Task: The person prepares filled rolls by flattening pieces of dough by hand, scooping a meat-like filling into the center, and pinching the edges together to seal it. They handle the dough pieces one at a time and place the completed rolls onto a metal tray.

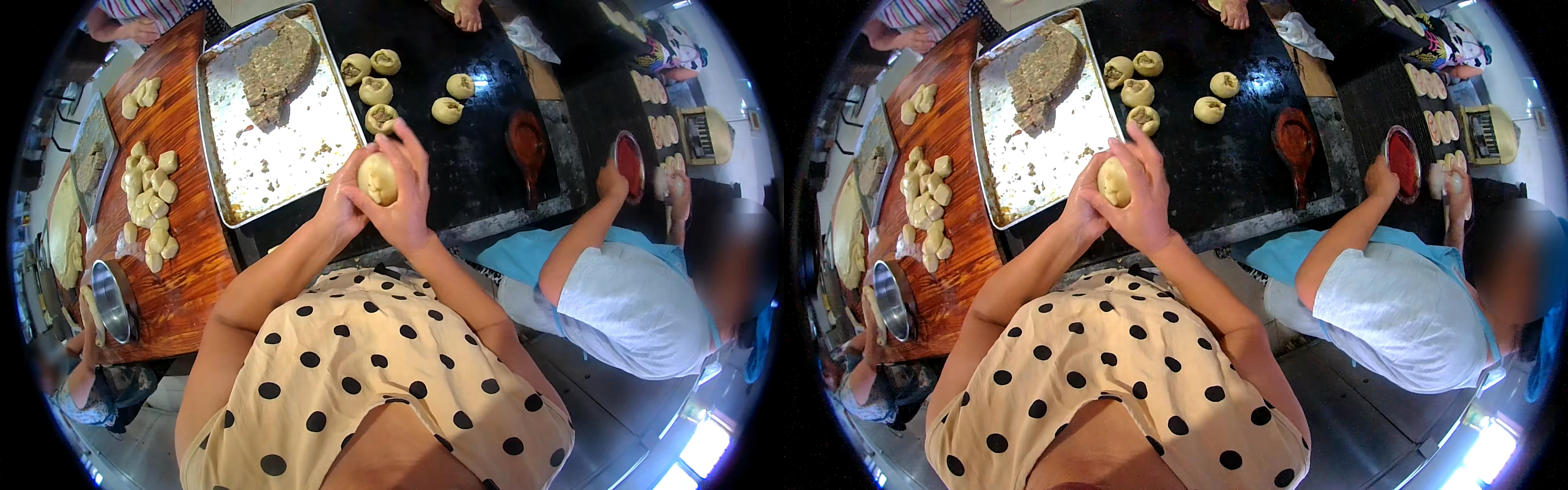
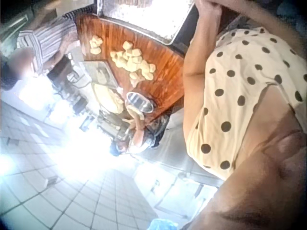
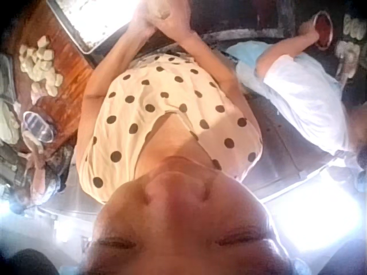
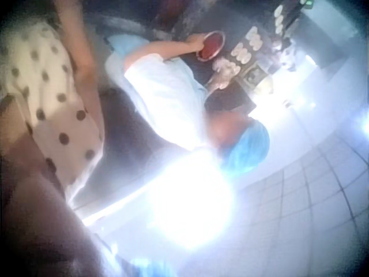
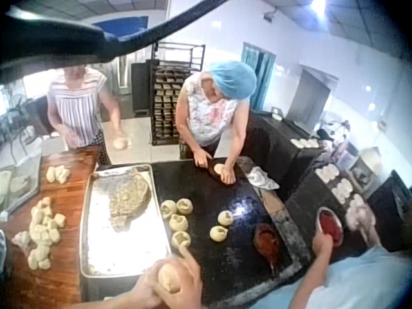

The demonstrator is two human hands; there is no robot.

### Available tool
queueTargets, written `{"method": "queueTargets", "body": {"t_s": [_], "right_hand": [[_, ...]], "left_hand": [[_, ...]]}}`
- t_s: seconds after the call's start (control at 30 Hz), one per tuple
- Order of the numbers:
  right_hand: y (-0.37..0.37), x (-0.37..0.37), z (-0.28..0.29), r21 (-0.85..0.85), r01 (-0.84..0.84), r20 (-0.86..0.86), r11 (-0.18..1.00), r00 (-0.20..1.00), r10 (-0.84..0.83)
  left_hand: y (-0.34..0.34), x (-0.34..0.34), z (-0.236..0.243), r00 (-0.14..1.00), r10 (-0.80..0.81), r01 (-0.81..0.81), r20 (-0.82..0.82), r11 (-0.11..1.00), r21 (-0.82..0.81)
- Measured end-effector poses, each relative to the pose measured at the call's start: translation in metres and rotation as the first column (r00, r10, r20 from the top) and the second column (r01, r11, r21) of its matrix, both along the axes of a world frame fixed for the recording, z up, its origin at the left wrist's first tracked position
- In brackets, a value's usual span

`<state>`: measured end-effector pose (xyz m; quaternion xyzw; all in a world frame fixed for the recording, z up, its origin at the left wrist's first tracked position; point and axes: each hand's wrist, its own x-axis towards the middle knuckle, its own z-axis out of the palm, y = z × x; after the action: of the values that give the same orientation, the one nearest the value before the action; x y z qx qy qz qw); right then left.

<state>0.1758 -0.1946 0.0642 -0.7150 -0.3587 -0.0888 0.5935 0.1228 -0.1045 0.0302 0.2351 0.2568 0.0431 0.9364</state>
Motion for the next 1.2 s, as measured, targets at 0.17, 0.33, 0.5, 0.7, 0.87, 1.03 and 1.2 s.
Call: {"method": "queueTargets", "body": {"t_s": [0.17,0.33,0.5,0.7,0.87,1.03,1.2], "right_hand": [[-0.010,0.025,-0.023,-0.034,-0.107,0.184,0.994,0.977,0.111],[-0.010,0.029,-0.041,-0.020,-0.060,0.216,0.998,0.974,0.063],[-0.012,0.032,-0.064,0.029,-0.046,0.182,0.999,0.983,0.040],[-0.003,0.037,-0.084,0.057,-0.087,0.026,0.995,0.996,0.085],[0.011,0.070,-0.086,0.092,0.060,-0.598,0.994,0.802,0.007],[0.040,0.163,-0.088,0.142,0.235,-0.211,0.962,0.956,-0.202],[0.046,0.243,-0.175,-0.226,0.474,0.270,0.851,0.870,-0.413]], "left_hand": [[-0.018,0.009,-0.022,0.995,0.102,-0.096,0.023,0.977,-0.188],[-0.021,0.017,-0.047,0.993,0.112,-0.106,0.023,0.977,-0.184],[-0.026,0.031,-0.065,0.989,0.113,-0.118,-0.100,0.992,-0.048],[-0.021,0.037,-0.044,0.959,0.141,-0.146,-0.245,0.989,-0.005],[0.009,0.026,-0.042,0.990,0.069,-0.062,-0.124,0.996,0.058],[0.096,-0.108,-0.093,0.827,0.372,-0.007,-0.421,0.756,0.654],[0.091,-0.231,-0.136,0.627,0.345,0.673,-0.698,0.211,0.709]]}}
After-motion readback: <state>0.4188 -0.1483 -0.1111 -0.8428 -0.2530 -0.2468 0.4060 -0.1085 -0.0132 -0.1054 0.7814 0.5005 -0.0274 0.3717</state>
